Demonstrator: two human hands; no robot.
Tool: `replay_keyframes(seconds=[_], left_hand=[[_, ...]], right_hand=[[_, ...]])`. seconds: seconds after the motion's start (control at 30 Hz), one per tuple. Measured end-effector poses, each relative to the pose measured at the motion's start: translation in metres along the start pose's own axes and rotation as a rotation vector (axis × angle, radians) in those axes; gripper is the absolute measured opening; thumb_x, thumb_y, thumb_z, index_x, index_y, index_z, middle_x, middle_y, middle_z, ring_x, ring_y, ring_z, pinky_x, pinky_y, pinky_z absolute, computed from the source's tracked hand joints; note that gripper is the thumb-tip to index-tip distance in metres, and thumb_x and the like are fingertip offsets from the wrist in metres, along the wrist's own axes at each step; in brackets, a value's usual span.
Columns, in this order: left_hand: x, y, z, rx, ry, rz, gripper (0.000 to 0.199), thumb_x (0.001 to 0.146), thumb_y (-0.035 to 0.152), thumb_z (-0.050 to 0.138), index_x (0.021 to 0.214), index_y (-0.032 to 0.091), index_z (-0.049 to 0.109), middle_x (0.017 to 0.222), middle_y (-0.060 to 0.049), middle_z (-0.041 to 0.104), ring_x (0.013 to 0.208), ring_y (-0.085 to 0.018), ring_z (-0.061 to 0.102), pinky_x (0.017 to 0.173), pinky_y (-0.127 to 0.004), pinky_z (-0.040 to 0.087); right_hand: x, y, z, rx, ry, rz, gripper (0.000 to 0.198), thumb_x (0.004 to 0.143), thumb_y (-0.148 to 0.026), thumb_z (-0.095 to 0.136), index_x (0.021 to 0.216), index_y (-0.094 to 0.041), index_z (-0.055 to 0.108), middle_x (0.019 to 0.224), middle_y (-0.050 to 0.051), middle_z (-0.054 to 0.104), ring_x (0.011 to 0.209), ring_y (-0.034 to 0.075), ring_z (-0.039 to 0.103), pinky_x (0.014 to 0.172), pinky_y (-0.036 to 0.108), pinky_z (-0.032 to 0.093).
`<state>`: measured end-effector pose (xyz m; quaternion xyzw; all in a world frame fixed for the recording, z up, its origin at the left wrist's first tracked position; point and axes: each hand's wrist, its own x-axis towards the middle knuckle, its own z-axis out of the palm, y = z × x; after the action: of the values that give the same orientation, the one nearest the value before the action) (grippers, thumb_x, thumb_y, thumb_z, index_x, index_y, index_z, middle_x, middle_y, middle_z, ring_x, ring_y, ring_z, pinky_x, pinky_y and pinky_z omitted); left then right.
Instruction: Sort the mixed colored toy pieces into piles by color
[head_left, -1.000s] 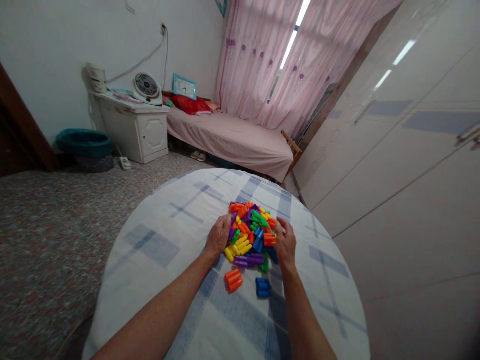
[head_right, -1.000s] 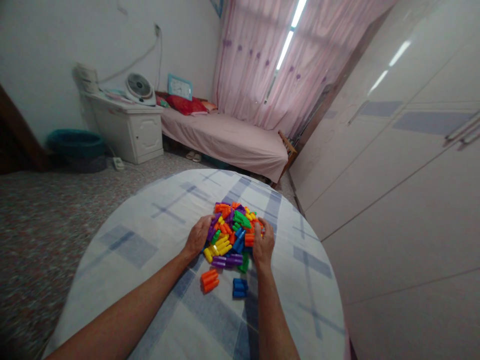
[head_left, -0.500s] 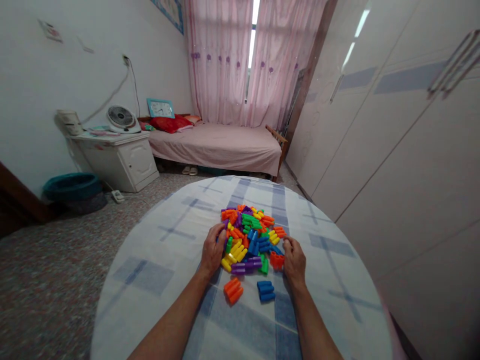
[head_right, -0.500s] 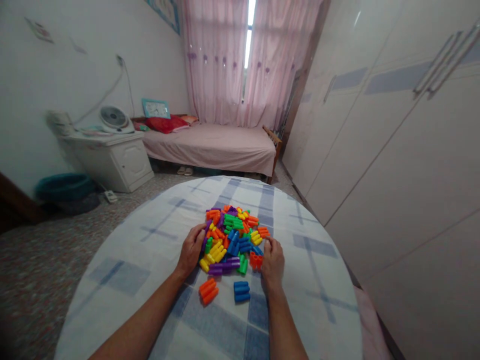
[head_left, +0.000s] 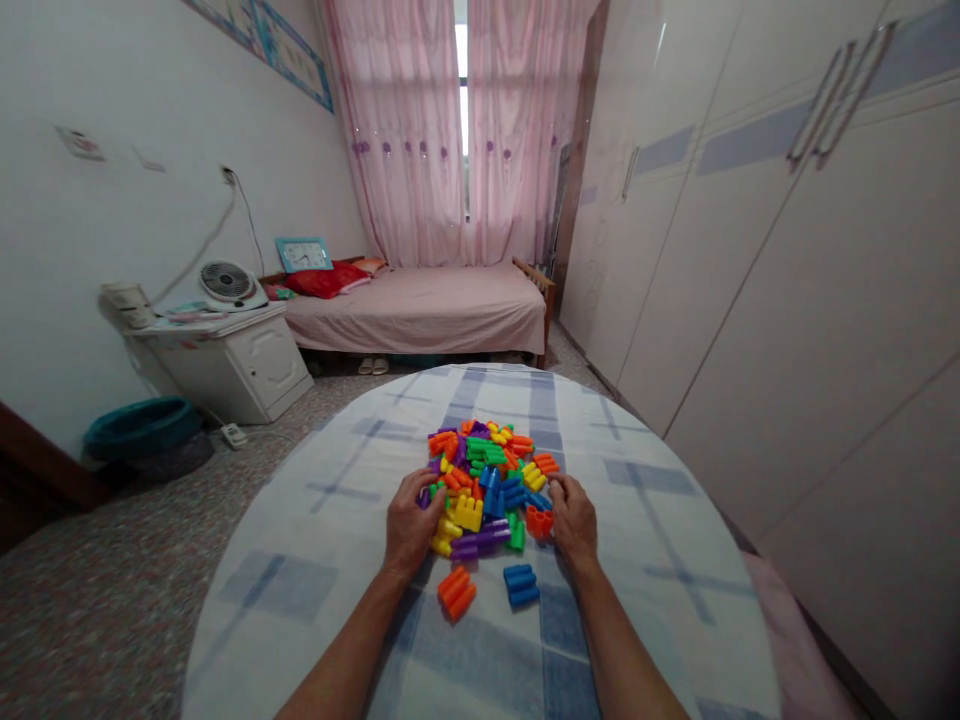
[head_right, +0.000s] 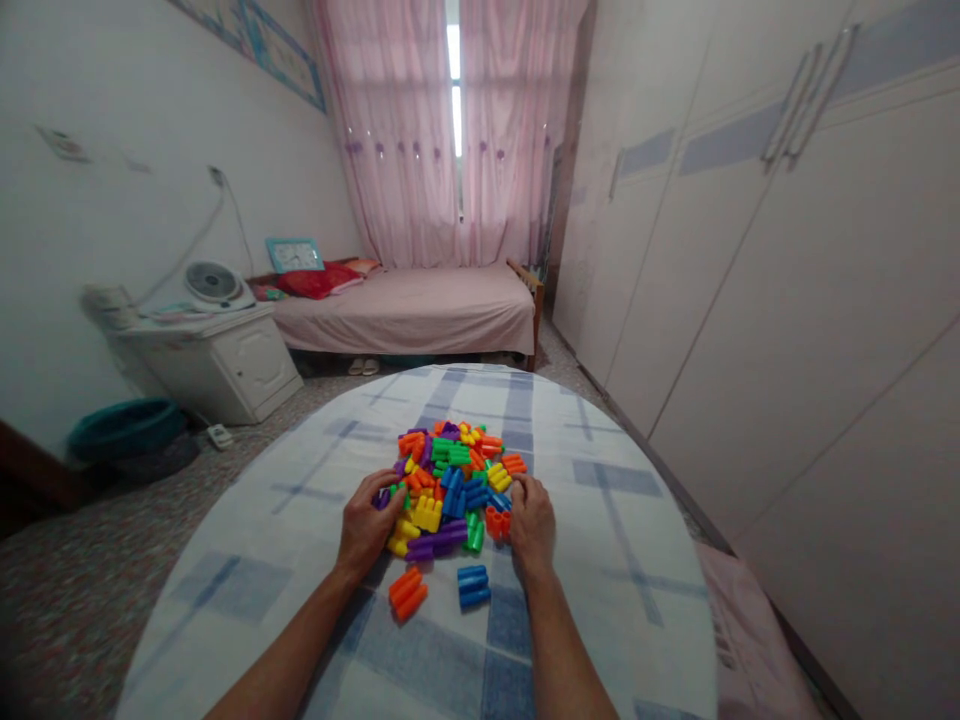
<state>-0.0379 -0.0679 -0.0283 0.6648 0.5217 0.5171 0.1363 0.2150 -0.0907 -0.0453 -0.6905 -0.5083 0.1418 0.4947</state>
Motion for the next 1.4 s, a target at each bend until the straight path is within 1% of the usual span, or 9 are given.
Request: replay_keyframes(seconds=[0.27, 0.53, 0.7, 0.8, 0.9, 0.97, 1.17, 1.27, 1.4], left_hand=[[0.016, 0.034, -0.009, -0.047, 0.043, 0.024, 0.018, 0.080, 0.033, 0.056, 0.090, 0.019, 0.062, 0.094, -0.004, 0.064, 0.091, -0.017, 0.060, 0.085, -0.032, 0.049], [0.063, 0.057, 0.032, -0.016, -0.012, 0.218, 0.013, 0.081, 0.025, 0.054, 0.089, 0.018, 0.062, 0.098, -0.006, 0.063, 0.097, -0.018, 0.058, 0.090, -0.033, 0.046], [0.087, 0.050, 0.057, 0.052, -0.058, 0.223, 0.019, 0.084, 0.024, 0.048, 0.093, 0.017, 0.063, 0.102, -0.008, 0.062, 0.101, -0.020, 0.057, 0.094, -0.038, 0.045], [0.091, 0.048, 0.058, 0.083, -0.083, 0.187, 0.026, 0.086, 0.027, 0.045, 0.103, 0.015, 0.062, 0.110, -0.011, 0.060, 0.108, -0.022, 0.054, 0.100, -0.041, 0.041], [0.075, 0.056, 0.041, 0.127, -0.029, 0.194, 0.032, 0.087, 0.030, 0.046, 0.113, 0.016, 0.058, 0.122, -0.012, 0.054, 0.118, -0.024, 0.048, 0.105, -0.045, 0.037], [0.051, 0.063, 0.020, 0.157, -0.046, 0.247, 0.034, 0.087, 0.029, 0.047, 0.118, 0.019, 0.055, 0.125, -0.011, 0.052, 0.121, -0.024, 0.046, 0.105, -0.044, 0.037], [-0.049, 0.053, -0.037, 0.322, -0.404, 0.371, 0.048, 0.080, 0.036, 0.059, 0.126, 0.026, 0.050, 0.125, -0.010, 0.053, 0.111, -0.025, 0.055, 0.089, -0.038, 0.051], [-0.076, 0.039, -0.040, 0.422, -0.481, 0.366, 0.059, 0.073, 0.035, 0.065, 0.129, 0.027, 0.048, 0.127, -0.013, 0.053, 0.111, -0.030, 0.055, 0.086, -0.043, 0.052], [-0.079, 0.037, -0.025, 0.455, -0.478, 0.386, 0.051, 0.077, 0.029, 0.059, 0.127, 0.024, 0.049, 0.127, -0.014, 0.053, 0.109, -0.028, 0.056, 0.086, -0.042, 0.053]], right_hand=[[0.001, 0.004, 0.003, -0.030, 0.003, 0.000, 0.037, 0.085, -0.038, 0.032, 0.097, -0.020, 0.063, 0.100, 0.006, 0.065, 0.091, 0.020, 0.058, 0.084, 0.033, 0.042], [0.000, -0.003, 0.000, -0.041, -0.001, 0.007, 0.035, 0.083, -0.035, 0.034, 0.095, -0.020, 0.063, 0.098, 0.006, 0.066, 0.091, 0.020, 0.059, 0.082, 0.032, 0.043], [0.001, 0.001, 0.001, -0.059, -0.005, 0.004, 0.034, 0.081, -0.033, 0.035, 0.093, -0.021, 0.064, 0.097, 0.005, 0.066, 0.089, 0.020, 0.060, 0.081, 0.032, 0.043], [0.001, 0.002, 0.001, -0.044, 0.000, -0.012, 0.033, 0.080, -0.032, 0.035, 0.092, -0.021, 0.064, 0.095, 0.005, 0.066, 0.089, 0.020, 0.060, 0.081, 0.032, 0.043], [0.001, 0.002, 0.001, -0.036, 0.008, -0.013, 0.034, 0.080, -0.032, 0.035, 0.093, -0.021, 0.064, 0.095, 0.005, 0.066, 0.089, 0.020, 0.059, 0.082, 0.032, 0.043], [0.000, 0.001, 0.001, -0.037, 0.011, -0.014, 0.034, 0.081, -0.032, 0.035, 0.093, -0.021, 0.064, 0.095, 0.005, 0.066, 0.088, 0.019, 0.059, 0.082, 0.032, 0.043], [0.000, -0.003, 0.001, -0.066, 0.000, 0.008, 0.035, 0.082, -0.034, 0.034, 0.094, -0.020, 0.064, 0.096, 0.006, 0.066, 0.088, 0.020, 0.058, 0.080, 0.032, 0.042], [0.000, -0.003, 0.000, -0.074, -0.003, 0.002, 0.036, 0.081, -0.034, 0.034, 0.094, -0.020, 0.064, 0.097, 0.006, 0.066, 0.088, 0.019, 0.058, 0.082, 0.032, 0.042], [0.000, -0.002, 0.000, -0.058, -0.003, -0.007, 0.035, 0.080, -0.033, 0.034, 0.093, -0.020, 0.064, 0.097, 0.006, 0.065, 0.088, 0.019, 0.058, 0.083, 0.032, 0.041]])
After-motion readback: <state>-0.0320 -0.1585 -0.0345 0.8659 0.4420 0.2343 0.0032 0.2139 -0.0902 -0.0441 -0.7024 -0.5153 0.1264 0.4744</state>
